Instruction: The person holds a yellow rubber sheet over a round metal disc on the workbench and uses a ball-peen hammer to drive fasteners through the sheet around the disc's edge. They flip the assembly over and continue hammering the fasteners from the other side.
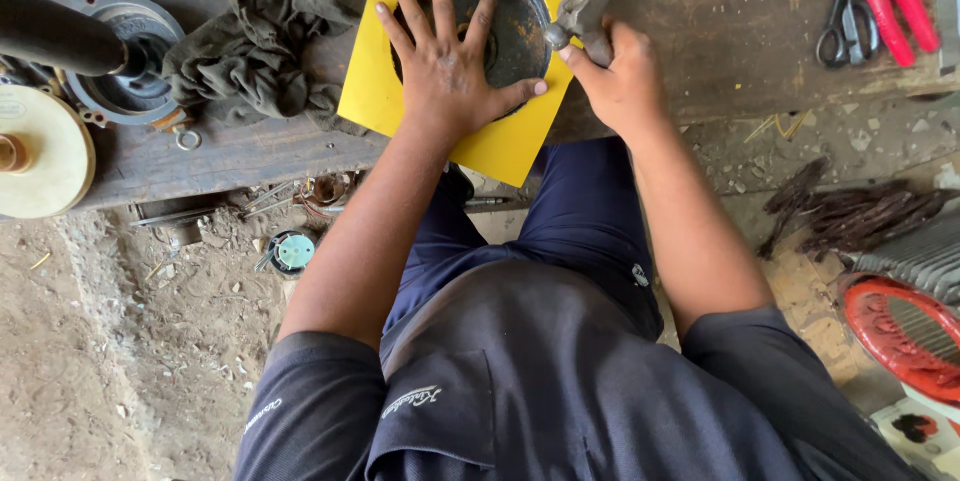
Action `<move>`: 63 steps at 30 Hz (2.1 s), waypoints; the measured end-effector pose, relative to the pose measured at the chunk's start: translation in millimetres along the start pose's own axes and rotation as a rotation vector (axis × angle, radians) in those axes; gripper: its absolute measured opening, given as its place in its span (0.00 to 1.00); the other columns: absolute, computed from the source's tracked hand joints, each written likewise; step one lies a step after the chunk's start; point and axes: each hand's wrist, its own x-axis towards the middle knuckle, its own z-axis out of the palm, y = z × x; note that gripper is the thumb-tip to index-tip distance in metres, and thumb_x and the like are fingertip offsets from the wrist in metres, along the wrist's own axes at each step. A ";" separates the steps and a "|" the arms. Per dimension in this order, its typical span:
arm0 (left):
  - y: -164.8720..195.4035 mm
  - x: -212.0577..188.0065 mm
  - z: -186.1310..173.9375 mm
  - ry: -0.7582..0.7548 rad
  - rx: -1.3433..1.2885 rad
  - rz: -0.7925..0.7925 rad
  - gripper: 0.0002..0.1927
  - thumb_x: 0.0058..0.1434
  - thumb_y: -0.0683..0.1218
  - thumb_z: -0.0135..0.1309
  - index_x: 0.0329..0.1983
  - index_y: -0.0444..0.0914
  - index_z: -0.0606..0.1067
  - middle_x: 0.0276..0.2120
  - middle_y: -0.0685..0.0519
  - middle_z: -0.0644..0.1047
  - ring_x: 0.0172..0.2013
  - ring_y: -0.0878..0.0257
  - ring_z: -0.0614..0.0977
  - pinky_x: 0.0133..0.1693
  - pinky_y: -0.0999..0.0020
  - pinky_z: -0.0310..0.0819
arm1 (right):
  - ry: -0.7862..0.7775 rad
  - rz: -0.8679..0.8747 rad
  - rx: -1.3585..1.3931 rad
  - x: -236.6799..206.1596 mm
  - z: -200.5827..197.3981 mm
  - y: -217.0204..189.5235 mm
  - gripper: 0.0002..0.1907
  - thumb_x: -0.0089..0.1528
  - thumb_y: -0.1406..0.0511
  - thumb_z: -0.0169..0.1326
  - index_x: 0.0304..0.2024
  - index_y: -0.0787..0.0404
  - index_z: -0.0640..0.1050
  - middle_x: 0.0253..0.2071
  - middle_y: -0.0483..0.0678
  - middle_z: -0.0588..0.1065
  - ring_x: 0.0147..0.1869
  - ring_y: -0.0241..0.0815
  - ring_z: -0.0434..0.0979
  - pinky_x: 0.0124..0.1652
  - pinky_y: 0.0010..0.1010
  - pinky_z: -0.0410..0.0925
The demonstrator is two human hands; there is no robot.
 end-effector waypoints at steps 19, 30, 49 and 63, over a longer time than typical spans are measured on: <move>7.9 13.7 -20.9 -0.040 0.012 -0.022 0.62 0.42 0.85 0.57 0.65 0.34 0.73 0.72 0.27 0.48 0.70 0.19 0.45 0.66 0.24 0.37 | -0.095 -0.008 -0.029 -4.4 4.2 -4.0 0.16 0.63 0.61 0.64 0.50 0.62 0.80 0.37 0.55 0.81 0.39 0.51 0.83 0.40 0.40 0.72; 12.5 12.9 -23.9 -0.158 0.060 0.051 0.55 0.52 0.87 0.46 0.79 0.60 0.58 0.77 0.36 0.43 0.73 0.23 0.43 0.59 0.10 0.34 | -0.047 0.121 0.256 -12.7 18.9 -4.7 0.18 0.64 0.68 0.61 0.57 0.63 0.78 0.34 0.46 0.77 0.33 0.31 0.73 0.33 0.27 0.70; 10.2 14.7 -19.4 -0.187 0.096 0.075 0.51 0.54 0.87 0.41 0.78 0.62 0.60 0.77 0.39 0.44 0.73 0.24 0.42 0.57 0.08 0.30 | -0.031 0.028 0.199 -11.3 22.3 2.1 0.19 0.65 0.67 0.61 0.58 0.64 0.78 0.38 0.49 0.80 0.39 0.33 0.77 0.42 0.28 0.71; 7.6 14.8 -14.6 -0.165 0.081 0.084 0.53 0.53 0.87 0.44 0.78 0.61 0.62 0.77 0.36 0.43 0.72 0.22 0.40 0.57 0.07 0.28 | -0.034 0.019 0.180 -11.4 22.0 2.0 0.19 0.65 0.67 0.62 0.58 0.63 0.78 0.38 0.49 0.80 0.40 0.34 0.78 0.43 0.28 0.72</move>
